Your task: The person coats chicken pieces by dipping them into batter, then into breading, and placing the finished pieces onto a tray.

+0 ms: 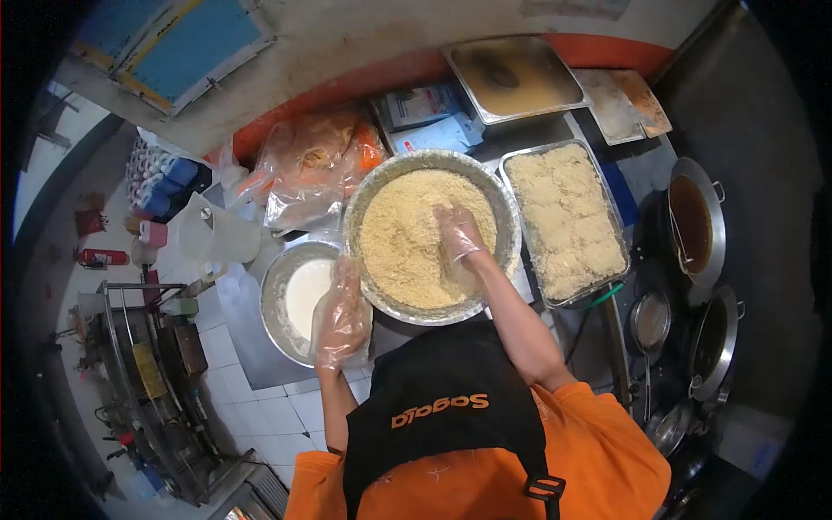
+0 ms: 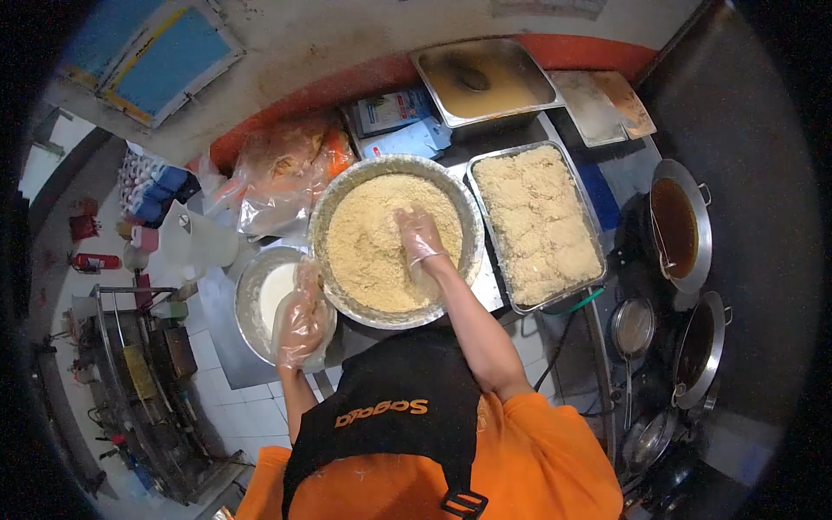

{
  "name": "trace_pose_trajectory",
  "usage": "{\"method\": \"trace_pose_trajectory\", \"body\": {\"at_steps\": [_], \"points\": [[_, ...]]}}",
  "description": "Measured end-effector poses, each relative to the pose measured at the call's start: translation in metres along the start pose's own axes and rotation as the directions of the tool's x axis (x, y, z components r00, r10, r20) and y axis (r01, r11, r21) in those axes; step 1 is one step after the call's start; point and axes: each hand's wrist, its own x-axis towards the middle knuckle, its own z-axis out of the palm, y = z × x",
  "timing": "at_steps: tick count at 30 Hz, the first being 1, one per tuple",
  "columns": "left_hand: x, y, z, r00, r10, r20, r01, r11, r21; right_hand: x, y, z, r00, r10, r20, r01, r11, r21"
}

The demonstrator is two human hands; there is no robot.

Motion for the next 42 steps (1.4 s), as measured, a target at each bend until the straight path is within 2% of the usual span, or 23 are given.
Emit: {"method": "trace_pose_trajectory", "body": {"at_steps": [2,4,9,10,12,15,17,18,20,22,23,24,25,28,29,30,31,33,35,38,40,41,42], "points": [[-0.009,-0.009,0.001,0.998,0.007,-0.058,-0.009,0.999,-0.042,-0.005,-0.033,-0.012,0.996,0.066,0.061,-0.069,0.996,0.056],[-0.014,-0.013,0.0,0.994,0.022,-0.107,-0.031,0.996,-0.087,-0.011,-0.066,-0.023,0.955,0.293,-0.036,-0.29,0.954,0.071],[-0.013,-0.005,-0.016,0.993,-0.036,-0.116,0.034,0.999,-0.021,0.002,-0.091,-0.089,0.99,0.127,-0.062,-0.12,0.987,0.106],[-0.014,-0.007,-0.019,0.992,-0.038,-0.118,0.038,0.999,0.0,0.001,-0.098,-0.105,0.989,0.126,-0.076,-0.117,0.988,0.104],[-0.017,-0.01,-0.019,0.991,-0.018,-0.132,0.018,1.0,0.004,0.0,-0.112,-0.134,0.975,0.178,-0.135,-0.109,0.905,0.41],[-0.016,-0.01,-0.026,0.988,-0.065,-0.139,0.077,0.994,0.081,0.006,-0.101,-0.194,0.954,0.203,-0.22,-0.107,0.918,0.382],[-0.014,-0.006,-0.031,0.989,-0.054,-0.137,0.066,0.994,0.088,0.001,-0.106,-0.218,0.883,0.283,-0.375,-0.236,0.957,0.167],[-0.013,-0.004,-0.033,0.99,-0.047,-0.133,0.06,0.994,0.094,0.004,-0.092,-0.236,0.882,0.283,-0.377,-0.234,0.957,0.171],[-0.009,-0.005,-0.038,0.991,-0.054,-0.12,0.066,0.993,0.095,0.017,-0.049,-0.267,0.909,0.153,-0.387,-0.238,0.954,-0.183],[-0.003,-0.003,-0.042,0.992,-0.067,-0.109,0.078,0.992,0.097,0.007,-0.069,-0.265,0.859,0.208,-0.467,-0.336,0.919,-0.208],[0.004,0.003,-0.05,0.993,-0.044,-0.109,0.056,0.992,0.111,0.004,-0.075,-0.267,0.874,-0.068,-0.48,-0.252,0.782,-0.57],[0.011,0.005,-0.054,0.994,-0.024,-0.11,0.038,0.991,0.126,0.003,-0.074,-0.268,0.866,-0.327,-0.378,-0.178,0.505,-0.845],[0.02,0.004,-0.058,0.993,-0.03,-0.116,0.046,0.99,0.136,0.001,-0.074,-0.268,0.81,-0.514,-0.282,-0.022,0.454,-0.891],[0.048,-0.004,-0.079,0.984,0.132,-0.12,-0.113,0.982,0.154,-0.008,-0.089,-0.242,0.836,-0.375,-0.399,-0.182,0.496,-0.849],[0.061,-0.002,-0.091,0.979,0.175,-0.1,-0.156,0.972,0.177,-0.006,-0.073,-0.238,0.848,-0.434,-0.305,-0.082,0.46,-0.884],[0.075,-0.005,-0.099,0.975,0.179,-0.131,-0.159,0.976,0.152,-0.003,-0.031,-0.255,0.857,-0.514,0.034,0.092,0.088,-0.992],[0.092,-0.013,-0.103,0.97,0.186,-0.159,-0.168,0.978,0.121,0.001,-0.028,-0.245,0.93,-0.368,0.004,0.055,0.13,-0.99],[0.139,-0.044,-0.102,0.888,0.37,-0.275,-0.312,0.921,0.231,-0.007,-0.019,-0.247,0.891,-0.45,0.06,0.141,0.15,-0.979],[0.188,-0.084,-0.1,0.859,0.447,-0.248,-0.373,0.88,0.294,-0.02,-0.026,-0.245,0.844,-0.527,0.101,0.212,0.153,-0.965],[0.236,-0.11,-0.084,0.878,0.424,-0.223,-0.311,0.859,0.407,-0.051,-0.067,-0.237,0.806,-0.591,0.039,0.159,0.152,-0.976],[0.256,-0.074,-0.088,0.998,0.042,-0.05,-0.013,0.873,0.488,-0.065,-0.081,-0.236,0.822,-0.552,-0.139,0.092,0.37,-0.925],[0.289,-0.148,-0.065,0.985,0.169,0.019,-0.132,0.687,0.714,-0.069,-0.073,-0.247,0.81,-0.561,-0.173,0.075,0.392,-0.917],[0.3,-0.161,-0.056,0.987,0.164,0.003,-0.12,0.71,0.694,-0.079,-0.081,-0.247,0.799,-0.564,-0.21,0.035,0.392,-0.919]]}}
